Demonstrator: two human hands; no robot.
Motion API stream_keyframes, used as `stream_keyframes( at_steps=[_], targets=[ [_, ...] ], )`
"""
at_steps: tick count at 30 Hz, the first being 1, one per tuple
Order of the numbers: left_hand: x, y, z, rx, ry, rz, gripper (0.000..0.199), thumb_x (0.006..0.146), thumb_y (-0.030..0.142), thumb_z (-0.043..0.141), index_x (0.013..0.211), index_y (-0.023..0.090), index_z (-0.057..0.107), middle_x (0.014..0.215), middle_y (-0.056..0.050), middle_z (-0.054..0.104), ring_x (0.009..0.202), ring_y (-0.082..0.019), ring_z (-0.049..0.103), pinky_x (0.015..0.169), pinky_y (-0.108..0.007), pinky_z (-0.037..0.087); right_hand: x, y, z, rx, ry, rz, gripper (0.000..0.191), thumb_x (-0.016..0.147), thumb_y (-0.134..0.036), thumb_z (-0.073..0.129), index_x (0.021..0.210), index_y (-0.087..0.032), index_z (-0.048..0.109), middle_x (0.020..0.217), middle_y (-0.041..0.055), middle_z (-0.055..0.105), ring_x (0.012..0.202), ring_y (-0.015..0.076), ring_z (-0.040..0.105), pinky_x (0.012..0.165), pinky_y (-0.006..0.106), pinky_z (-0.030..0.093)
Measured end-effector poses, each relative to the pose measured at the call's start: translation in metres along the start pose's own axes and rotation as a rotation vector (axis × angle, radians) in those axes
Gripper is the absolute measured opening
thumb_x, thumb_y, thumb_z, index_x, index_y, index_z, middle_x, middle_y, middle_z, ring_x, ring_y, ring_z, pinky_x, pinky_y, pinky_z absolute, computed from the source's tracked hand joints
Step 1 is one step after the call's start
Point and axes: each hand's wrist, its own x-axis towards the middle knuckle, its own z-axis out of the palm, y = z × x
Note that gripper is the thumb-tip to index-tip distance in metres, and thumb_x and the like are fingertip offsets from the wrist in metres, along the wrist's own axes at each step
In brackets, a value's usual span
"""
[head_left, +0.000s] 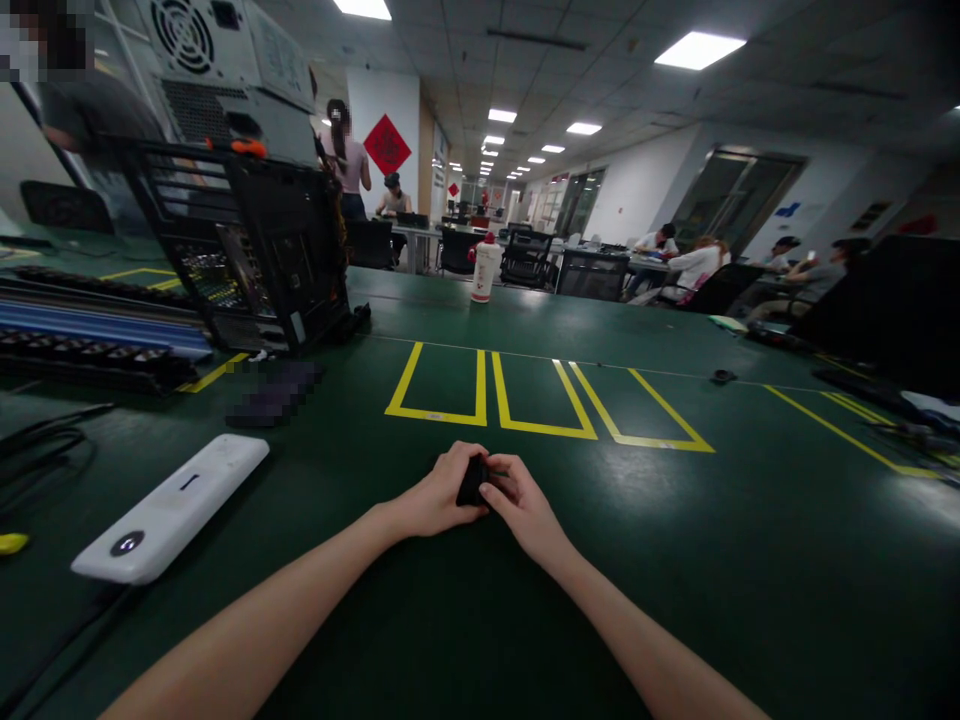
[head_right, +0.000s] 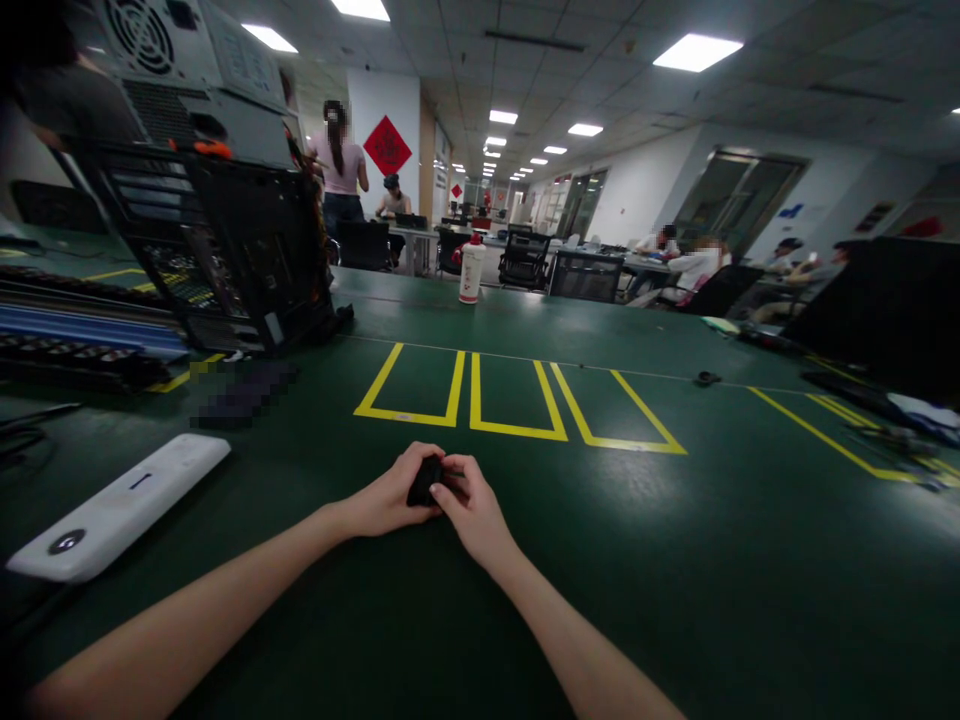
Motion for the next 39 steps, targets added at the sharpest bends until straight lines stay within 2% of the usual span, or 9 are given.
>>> stream_keyframes(
  at_steps=[3, 8, 13, 19, 22, 27, 33, 39],
  targets=[
    [-0.001, 0.002, -0.001, -0.002, -0.008, -0.008, 0.055, 0.072, 0.022, 0.06, 0.118, 0.027, 0.031, 0.118, -0.006, 0.038, 0.106, -0.024, 0.044, 0.088, -0.042, 0.042, -0.002, -0.003, -0.002, -0.038, -0.02, 0.017, 0.029, 0.079, -0.022, 0.05, 0.108, -0.024, 0.047, 0.111, 0.0029, 0.051, 0.108, 0.018, 0.049, 0.094, 0.037, 0.041],
    [0.0, 0.001, -0.001, 0.019, -0.006, -0.015, 0.055, 0.072, 0.023, 0.06, 0.118, 0.025, 0.031, 0.118, -0.007, 0.037, 0.105, -0.023, 0.044, 0.088, -0.041, 0.042, -0.004, 0.0, -0.004, 0.01, -0.079, 0.01, 0.024, 0.078, -0.024, 0.052, 0.102, -0.024, 0.049, 0.106, 0.002, 0.052, 0.101, 0.018, 0.054, 0.086, 0.036, 0.046],
    [0.001, -0.007, 0.004, 0.012, 0.009, 0.013, 0.055, 0.071, 0.023, 0.061, 0.117, 0.026, 0.031, 0.117, -0.006, 0.038, 0.106, -0.023, 0.043, 0.09, -0.04, 0.041, 0.0, 0.005, -0.002, 0.017, -0.008, -0.037, 0.012, 0.078, -0.025, 0.052, 0.09, -0.022, 0.053, 0.101, 0.0015, 0.053, 0.098, 0.0179, 0.055, 0.084, 0.034, 0.047],
    [0.003, -0.018, 0.011, 0.029, 0.042, 0.024, 0.058, 0.07, 0.023, 0.062, 0.118, 0.026, 0.03, 0.116, -0.006, 0.038, 0.104, -0.023, 0.044, 0.087, -0.04, 0.042, 0.002, 0.004, -0.002, -0.029, 0.01, 0.029, 0.029, 0.078, -0.025, 0.051, 0.107, -0.023, 0.047, 0.111, 0.0037, 0.051, 0.106, 0.0191, 0.051, 0.09, 0.038, 0.043],
    [0.003, -0.02, 0.012, 0.038, 0.056, 0.021, 0.059, 0.069, 0.022, 0.063, 0.118, 0.026, 0.03, 0.115, -0.006, 0.039, 0.102, -0.022, 0.045, 0.086, -0.039, 0.043, 0.001, 0.004, -0.003, -0.033, -0.034, 0.033, 0.027, 0.078, -0.025, 0.052, 0.105, -0.022, 0.048, 0.107, 0.004, 0.054, 0.105, 0.019, 0.052, 0.091, 0.038, 0.042],
    [0.002, -0.012, 0.007, 0.028, 0.033, 0.024, 0.057, 0.07, 0.021, 0.061, 0.118, 0.025, 0.031, 0.116, -0.006, 0.038, 0.104, -0.022, 0.044, 0.088, -0.04, 0.041, -0.002, 0.003, -0.006, 0.029, -0.097, 0.021, 0.027, 0.074, -0.021, 0.057, 0.099, -0.025, 0.048, 0.108, 0.0018, 0.053, 0.103, 0.0181, 0.053, 0.088, 0.035, 0.044],
    [-0.001, -0.001, -0.001, 0.004, -0.005, 0.0, 0.055, 0.072, 0.023, 0.06, 0.118, 0.026, 0.031, 0.117, -0.006, 0.037, 0.106, -0.023, 0.044, 0.089, -0.042, 0.042, 0.003, 0.005, -0.005, -0.008, -0.02, 0.005, 0.014, 0.078, -0.026, 0.053, 0.091, -0.021, 0.051, 0.095, 0.0018, 0.055, 0.092, 0.0168, 0.057, 0.081, 0.033, 0.047],
    [0.0, -0.002, 0.0, -0.001, -0.01, -0.002, 0.056, 0.072, 0.021, 0.06, 0.118, 0.027, 0.03, 0.119, -0.006, 0.036, 0.106, -0.023, 0.044, 0.088, -0.042, 0.042, 0.003, 0.006, -0.005, -0.066, -0.008, 0.029, 0.027, 0.078, -0.026, 0.052, 0.105, -0.023, 0.048, 0.106, 0.0032, 0.053, 0.102, 0.0181, 0.053, 0.089, 0.037, 0.043]
  ],
)
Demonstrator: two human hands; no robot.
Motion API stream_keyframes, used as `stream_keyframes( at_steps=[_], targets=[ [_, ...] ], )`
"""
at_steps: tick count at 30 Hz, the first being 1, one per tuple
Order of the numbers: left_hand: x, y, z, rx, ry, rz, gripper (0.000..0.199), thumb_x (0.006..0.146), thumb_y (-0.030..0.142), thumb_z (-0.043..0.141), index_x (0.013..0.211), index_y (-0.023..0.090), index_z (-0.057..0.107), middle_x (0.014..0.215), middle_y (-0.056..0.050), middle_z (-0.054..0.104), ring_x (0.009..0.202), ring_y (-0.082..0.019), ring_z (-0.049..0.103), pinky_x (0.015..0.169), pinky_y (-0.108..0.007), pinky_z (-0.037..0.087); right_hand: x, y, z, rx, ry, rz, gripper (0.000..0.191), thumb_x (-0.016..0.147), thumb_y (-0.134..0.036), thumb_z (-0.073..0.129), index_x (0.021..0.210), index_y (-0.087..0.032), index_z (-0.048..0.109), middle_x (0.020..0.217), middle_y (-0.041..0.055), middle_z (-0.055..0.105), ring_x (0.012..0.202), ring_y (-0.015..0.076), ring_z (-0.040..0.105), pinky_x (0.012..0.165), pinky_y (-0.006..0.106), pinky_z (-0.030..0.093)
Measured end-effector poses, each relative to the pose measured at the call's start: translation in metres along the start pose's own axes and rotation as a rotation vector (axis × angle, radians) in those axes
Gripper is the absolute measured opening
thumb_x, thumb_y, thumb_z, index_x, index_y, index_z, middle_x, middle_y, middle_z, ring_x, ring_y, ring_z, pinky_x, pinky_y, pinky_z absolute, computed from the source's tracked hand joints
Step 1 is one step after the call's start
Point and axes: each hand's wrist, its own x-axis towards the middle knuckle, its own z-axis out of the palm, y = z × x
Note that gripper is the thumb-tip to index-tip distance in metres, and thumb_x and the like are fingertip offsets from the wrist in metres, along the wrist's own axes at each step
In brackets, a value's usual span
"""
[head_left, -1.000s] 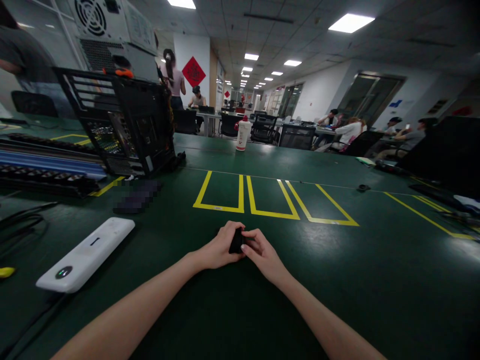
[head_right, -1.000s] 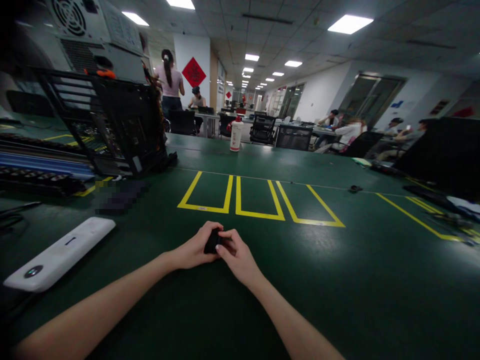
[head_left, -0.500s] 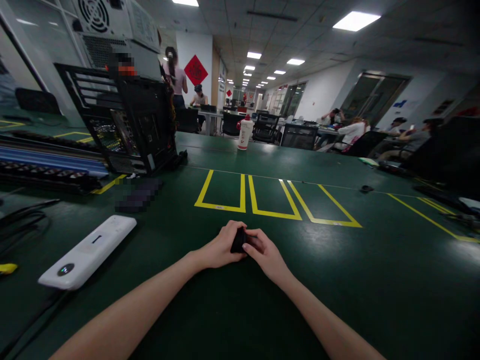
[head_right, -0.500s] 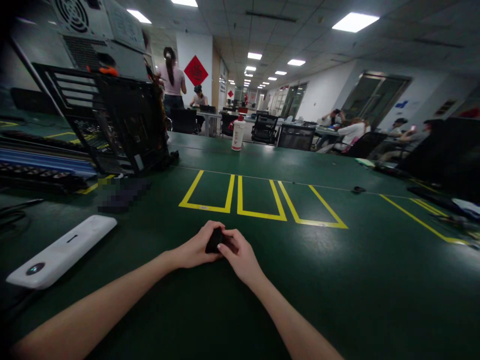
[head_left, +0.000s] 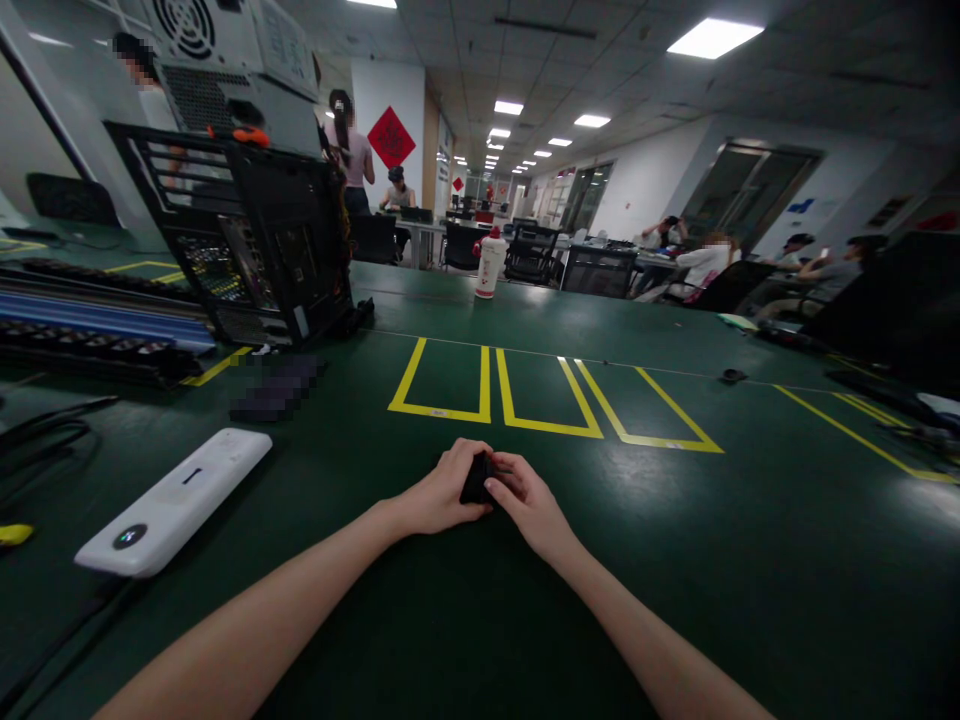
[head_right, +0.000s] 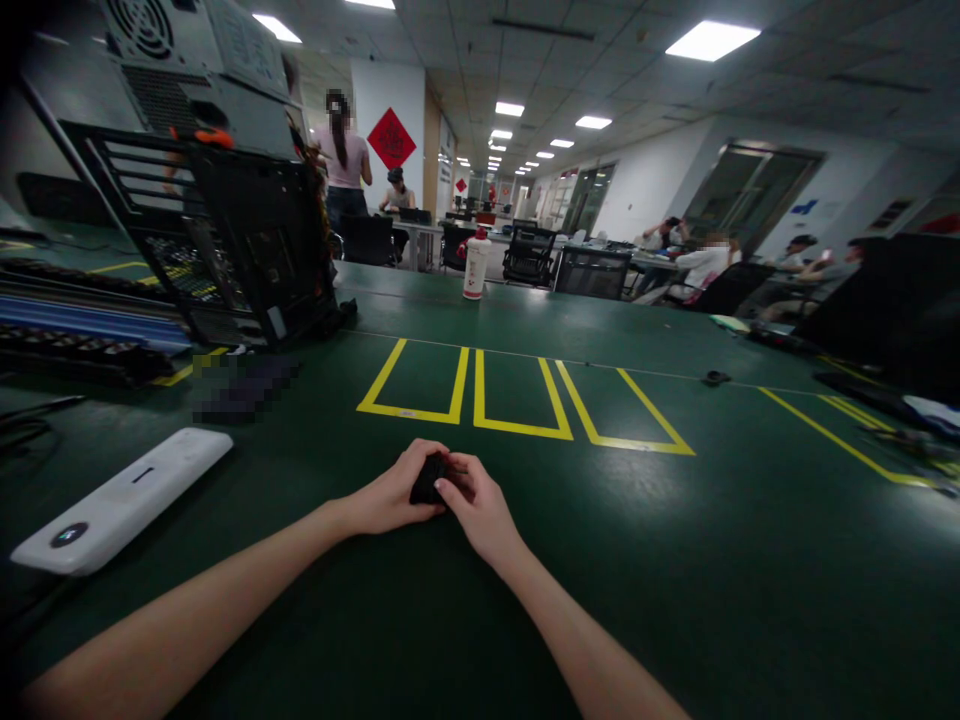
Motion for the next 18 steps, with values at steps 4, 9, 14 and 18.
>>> stream_keyframes(
  at_steps=[4, 9, 14, 18],
  targets=[
    [-0.0001, 0.0003, -0.0007, 0.01, -0.005, -0.004, 0.054, 0.073, 0.021, 0.059, 0.118, 0.025, 0.03, 0.118, -0.007, 0.036, 0.105, -0.022, 0.044, 0.089, -0.04, 0.042, -0.0048, -0.0045, -0.0021, -0.001, -0.067, -0.029, 0.026, 0.077, -0.023, 0.054, 0.102, -0.024, 0.05, 0.108, 0.0023, 0.053, 0.104, 0.0182, 0.052, 0.091, 0.038, 0.043],
    [0.0017, 0.0001, -0.0004, -0.001, -0.009, -0.013, 0.054, 0.072, 0.024, 0.06, 0.118, 0.026, 0.03, 0.118, -0.006, 0.037, 0.106, -0.023, 0.043, 0.089, -0.042, 0.042, -0.0034, -0.0046, -0.0003, 0.03, -0.043, -0.067, 0.013, 0.079, -0.023, 0.052, 0.092, -0.023, 0.052, 0.104, 0.0015, 0.052, 0.099, 0.0167, 0.054, 0.087, 0.034, 0.046],
    [0.0023, -0.0016, 0.0014, 0.014, 0.006, -0.003, 0.056, 0.071, 0.023, 0.061, 0.118, 0.026, 0.03, 0.117, -0.006, 0.037, 0.105, -0.023, 0.044, 0.09, -0.042, 0.041, 0.0008, -0.0018, 0.0025, 0.025, 0.008, -0.061, 0.022, 0.077, -0.022, 0.053, 0.099, -0.023, 0.049, 0.103, 0.0021, 0.053, 0.101, 0.0167, 0.054, 0.089, 0.034, 0.045],
    [0.0009, -0.0024, 0.0012, 0.0, 0.002, -0.011, 0.057, 0.072, 0.022, 0.06, 0.119, 0.026, 0.029, 0.119, -0.007, 0.035, 0.106, -0.023, 0.043, 0.09, -0.041, 0.041, -0.0017, -0.0031, 0.0003, 0.01, -0.03, -0.021, 0.026, 0.078, -0.024, 0.052, 0.104, -0.023, 0.049, 0.106, 0.0033, 0.053, 0.104, 0.018, 0.052, 0.091, 0.037, 0.042]
  ],
)
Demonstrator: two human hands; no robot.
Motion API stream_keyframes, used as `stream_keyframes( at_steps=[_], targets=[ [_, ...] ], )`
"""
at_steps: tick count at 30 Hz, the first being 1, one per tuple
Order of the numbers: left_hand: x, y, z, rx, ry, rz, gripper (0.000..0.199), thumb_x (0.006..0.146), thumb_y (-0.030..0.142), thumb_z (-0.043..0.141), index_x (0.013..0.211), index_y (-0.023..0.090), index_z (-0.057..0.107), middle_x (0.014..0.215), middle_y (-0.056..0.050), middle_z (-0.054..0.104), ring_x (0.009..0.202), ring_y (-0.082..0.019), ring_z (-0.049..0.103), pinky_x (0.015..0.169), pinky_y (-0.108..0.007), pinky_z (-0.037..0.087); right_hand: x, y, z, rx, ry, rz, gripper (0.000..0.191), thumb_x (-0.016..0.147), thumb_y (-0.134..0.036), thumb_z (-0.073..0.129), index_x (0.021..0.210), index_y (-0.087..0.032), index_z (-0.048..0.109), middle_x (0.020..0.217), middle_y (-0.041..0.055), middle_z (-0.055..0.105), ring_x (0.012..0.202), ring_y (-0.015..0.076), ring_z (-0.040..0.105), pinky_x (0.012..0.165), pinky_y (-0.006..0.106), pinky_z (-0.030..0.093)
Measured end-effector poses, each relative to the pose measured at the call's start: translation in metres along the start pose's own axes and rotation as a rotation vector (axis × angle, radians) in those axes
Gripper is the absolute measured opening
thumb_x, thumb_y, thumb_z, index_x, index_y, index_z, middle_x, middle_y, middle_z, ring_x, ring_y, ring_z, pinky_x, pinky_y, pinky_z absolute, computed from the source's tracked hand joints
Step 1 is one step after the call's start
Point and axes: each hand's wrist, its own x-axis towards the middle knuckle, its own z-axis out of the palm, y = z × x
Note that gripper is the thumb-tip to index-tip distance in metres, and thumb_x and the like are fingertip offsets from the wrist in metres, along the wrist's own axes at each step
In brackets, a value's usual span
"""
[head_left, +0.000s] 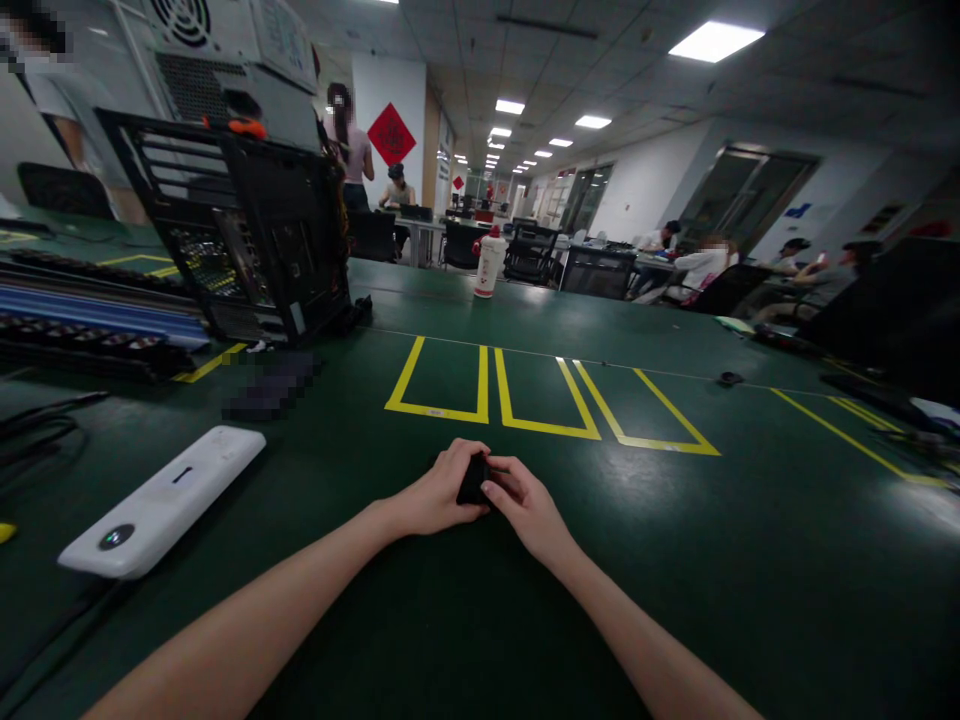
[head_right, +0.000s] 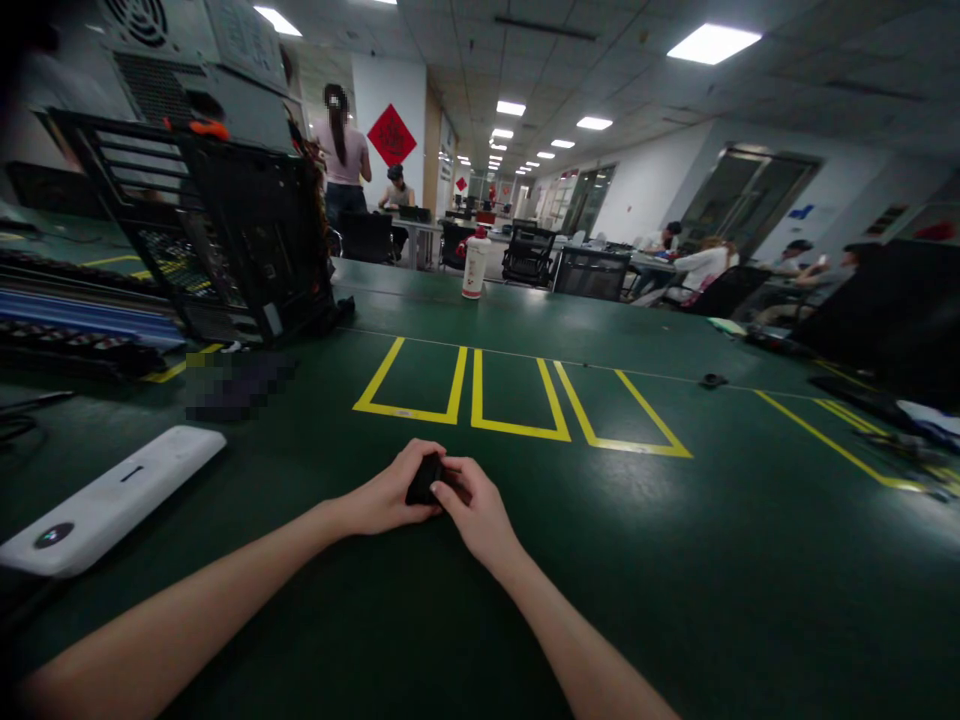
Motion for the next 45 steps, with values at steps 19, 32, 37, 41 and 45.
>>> stream_keyframes(
  at_steps=[19, 32, 37, 41, 45],
  targets=[
    [0.003, -0.008, 0.006, 0.012, 0.029, -0.006, 0.058, 0.069, 0.019, 0.062, 0.117, 0.026, 0.031, 0.117, -0.007, 0.036, 0.104, -0.024, 0.044, 0.086, -0.042, 0.042, -0.004, -0.001, -0.002, 0.028, -0.054, 0.006, 0.026, 0.075, -0.022, 0.055, 0.101, -0.024, 0.049, 0.106, 0.0017, 0.053, 0.104, 0.0182, 0.052, 0.09, 0.037, 0.044],
    [0.003, -0.014, 0.009, 0.027, 0.057, 0.028, 0.057, 0.069, 0.02, 0.062, 0.117, 0.025, 0.031, 0.116, -0.006, 0.038, 0.102, -0.022, 0.045, 0.086, -0.04, 0.043, 0.0, 0.0, 0.0, -0.011, -0.019, -0.015, 0.029, 0.079, -0.022, 0.05, 0.108, -0.024, 0.046, 0.107, 0.0034, 0.052, 0.105, 0.0177, 0.051, 0.093, 0.038, 0.041],
    [0.003, -0.011, 0.008, 0.025, 0.05, 0.019, 0.057, 0.069, 0.02, 0.062, 0.117, 0.026, 0.031, 0.117, -0.007, 0.037, 0.105, -0.024, 0.043, 0.087, -0.042, 0.042, -0.003, 0.0, -0.002, 0.045, -0.071, -0.017, 0.026, 0.076, -0.022, 0.055, 0.101, -0.024, 0.048, 0.105, 0.002, 0.052, 0.103, 0.0175, 0.053, 0.09, 0.036, 0.044],
    [0.003, -0.009, 0.007, 0.014, 0.052, 0.02, 0.057, 0.07, 0.021, 0.062, 0.117, 0.026, 0.031, 0.116, -0.006, 0.038, 0.104, -0.023, 0.044, 0.088, -0.043, 0.041, -0.001, 0.005, -0.001, 0.052, -0.021, -0.047, 0.015, 0.078, -0.023, 0.052, 0.093, -0.022, 0.051, 0.101, 0.0015, 0.052, 0.099, 0.0166, 0.054, 0.088, 0.034, 0.045],
    [0.003, -0.01, 0.008, 0.008, 0.051, -0.001, 0.056, 0.069, 0.021, 0.062, 0.116, 0.027, 0.032, 0.116, -0.006, 0.038, 0.103, -0.024, 0.045, 0.086, -0.043, 0.043, 0.001, 0.004, 0.0, 0.029, 0.017, -0.024, 0.024, 0.077, -0.022, 0.053, 0.1, -0.023, 0.048, 0.103, 0.0021, 0.053, 0.101, 0.0169, 0.053, 0.09, 0.035, 0.044]
  ],
)
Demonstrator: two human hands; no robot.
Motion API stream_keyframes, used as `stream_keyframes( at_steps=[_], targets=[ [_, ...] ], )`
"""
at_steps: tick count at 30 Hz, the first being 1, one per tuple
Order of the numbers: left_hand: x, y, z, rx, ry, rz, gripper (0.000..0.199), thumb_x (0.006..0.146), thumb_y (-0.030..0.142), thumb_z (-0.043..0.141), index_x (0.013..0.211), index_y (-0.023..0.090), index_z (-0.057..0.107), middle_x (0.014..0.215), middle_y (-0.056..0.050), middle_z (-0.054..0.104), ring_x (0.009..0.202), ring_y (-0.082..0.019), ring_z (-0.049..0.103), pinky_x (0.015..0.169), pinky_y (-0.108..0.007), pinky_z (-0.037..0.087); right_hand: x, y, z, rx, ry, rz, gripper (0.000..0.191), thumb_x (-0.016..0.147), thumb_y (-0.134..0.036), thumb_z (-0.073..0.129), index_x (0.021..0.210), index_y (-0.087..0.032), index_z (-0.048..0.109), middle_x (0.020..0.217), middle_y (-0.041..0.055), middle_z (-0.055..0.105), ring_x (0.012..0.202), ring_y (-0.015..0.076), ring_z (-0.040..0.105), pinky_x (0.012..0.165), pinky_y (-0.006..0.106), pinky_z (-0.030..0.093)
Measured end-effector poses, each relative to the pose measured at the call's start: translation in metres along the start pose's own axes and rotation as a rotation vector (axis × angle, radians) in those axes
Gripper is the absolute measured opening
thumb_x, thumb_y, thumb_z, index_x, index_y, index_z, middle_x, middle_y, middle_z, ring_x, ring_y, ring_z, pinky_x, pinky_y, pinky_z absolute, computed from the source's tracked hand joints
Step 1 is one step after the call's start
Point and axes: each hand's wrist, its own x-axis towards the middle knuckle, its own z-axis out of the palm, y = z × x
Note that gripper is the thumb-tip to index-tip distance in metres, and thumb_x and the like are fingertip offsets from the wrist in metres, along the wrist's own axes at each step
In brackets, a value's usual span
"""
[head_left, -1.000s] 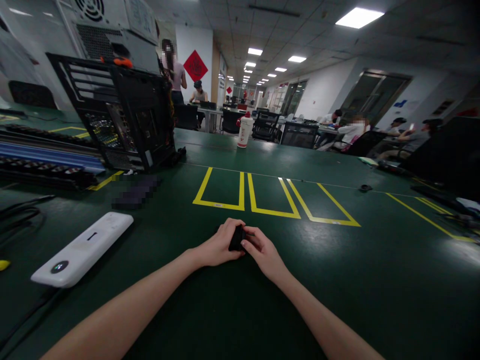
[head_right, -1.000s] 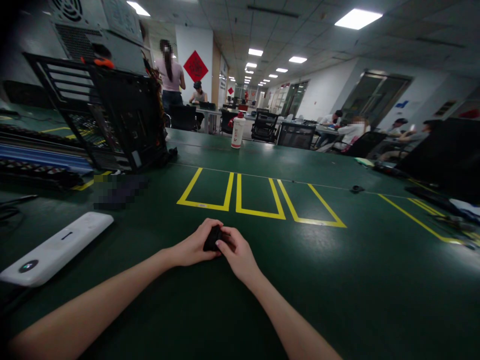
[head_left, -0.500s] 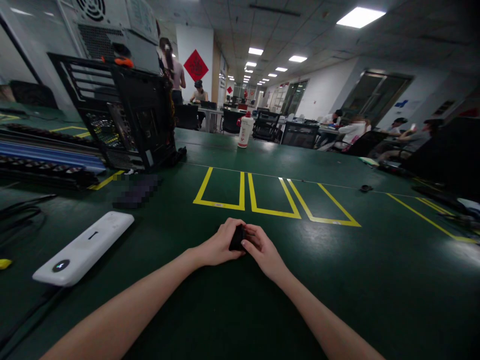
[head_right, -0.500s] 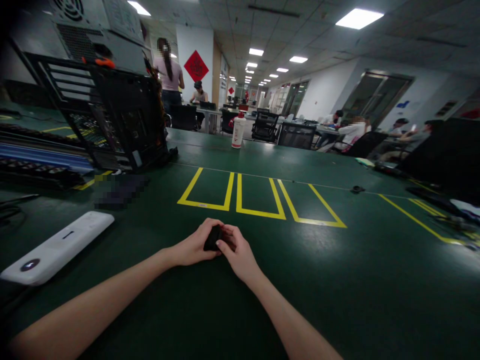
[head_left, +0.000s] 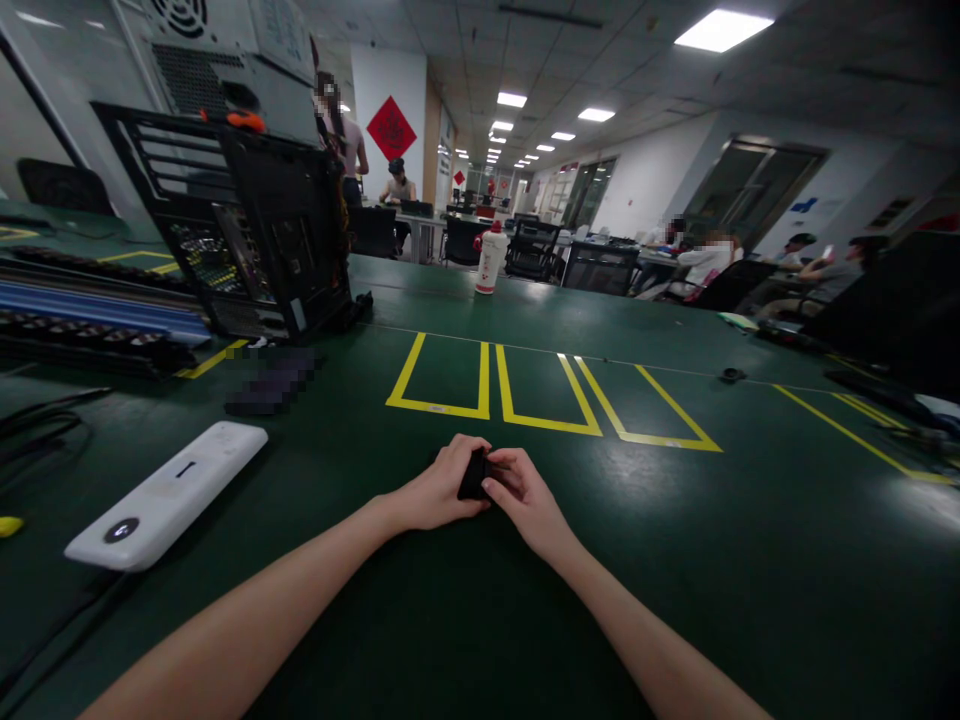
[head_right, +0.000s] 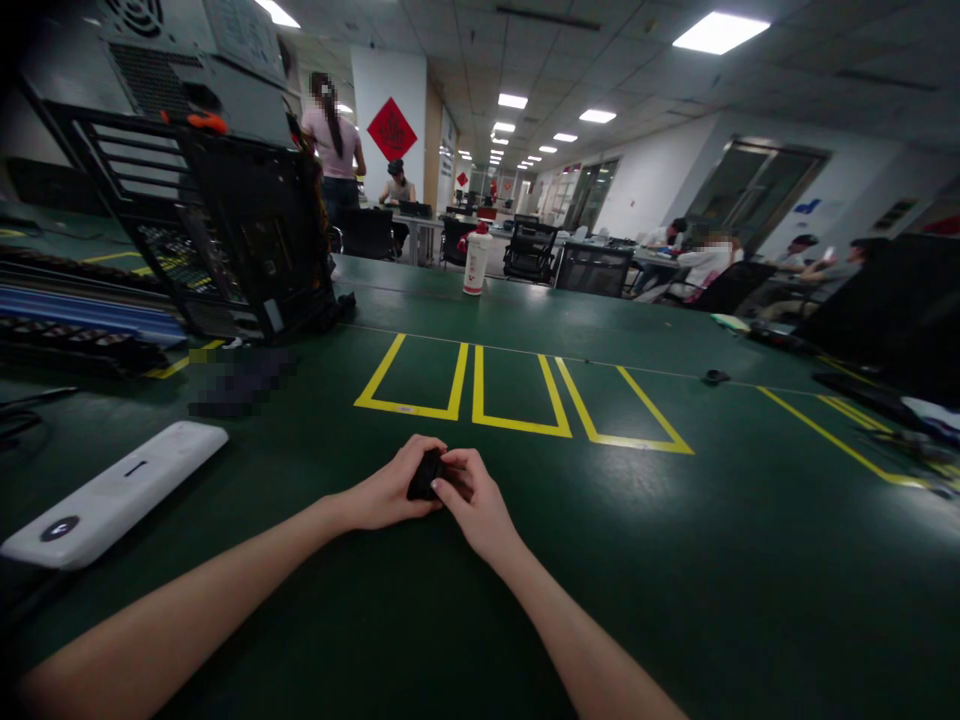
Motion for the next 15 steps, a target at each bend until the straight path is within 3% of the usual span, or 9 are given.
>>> stream_keyframes(
  at_steps=[3, 7, 11, 15],
  targets=[
    [-0.0004, -0.0006, 0.0001, -0.004, -0.005, 0.0, 0.056, 0.069, 0.021, 0.062, 0.117, 0.027, 0.032, 0.116, -0.006, 0.038, 0.103, -0.024, 0.045, 0.085, -0.042, 0.043, -0.0015, -0.0043, 0.0, -0.026, -0.016, 0.015, 0.028, 0.078, -0.023, 0.051, 0.106, -0.023, 0.047, 0.107, 0.0031, 0.052, 0.103, 0.0172, 0.052, 0.092, 0.037, 0.042],
    [-0.0008, -0.001, -0.0003, 0.011, 0.0, 0.021, 0.057, 0.07, 0.022, 0.062, 0.117, 0.026, 0.031, 0.117, -0.007, 0.037, 0.104, -0.023, 0.044, 0.087, -0.041, 0.042, -0.0033, -0.006, -0.0014, 0.021, -0.08, 0.016, 0.024, 0.077, -0.023, 0.053, 0.1, -0.023, 0.048, 0.103, 0.0022, 0.053, 0.102, 0.0176, 0.053, 0.088, 0.036, 0.045],
    [-0.0003, -0.0008, 0.0003, 0.024, 0.017, 0.04, 0.058, 0.068, 0.022, 0.063, 0.117, 0.026, 0.032, 0.116, -0.007, 0.038, 0.105, -0.024, 0.044, 0.09, -0.044, 0.039, -0.0009, -0.0019, -0.0021, 0.071, -0.041, -0.032, 0.013, 0.077, -0.024, 0.054, 0.09, -0.021, 0.051, 0.102, 0.0017, 0.052, 0.101, 0.0173, 0.054, 0.087, 0.033, 0.045],
    [-0.0001, -0.0001, 0.0006, 0.01, 0.005, 0.015, 0.057, 0.069, 0.022, 0.062, 0.117, 0.026, 0.032, 0.116, -0.007, 0.038, 0.104, -0.024, 0.044, 0.087, -0.044, 0.042, 0.0012, -0.0016, -0.0018, 0.042, -0.009, 0.004, 0.018, 0.076, -0.024, 0.054, 0.093, -0.022, 0.049, 0.099, 0.0014, 0.053, 0.098, 0.0165, 0.055, 0.086, 0.033, 0.046]
  ],
)
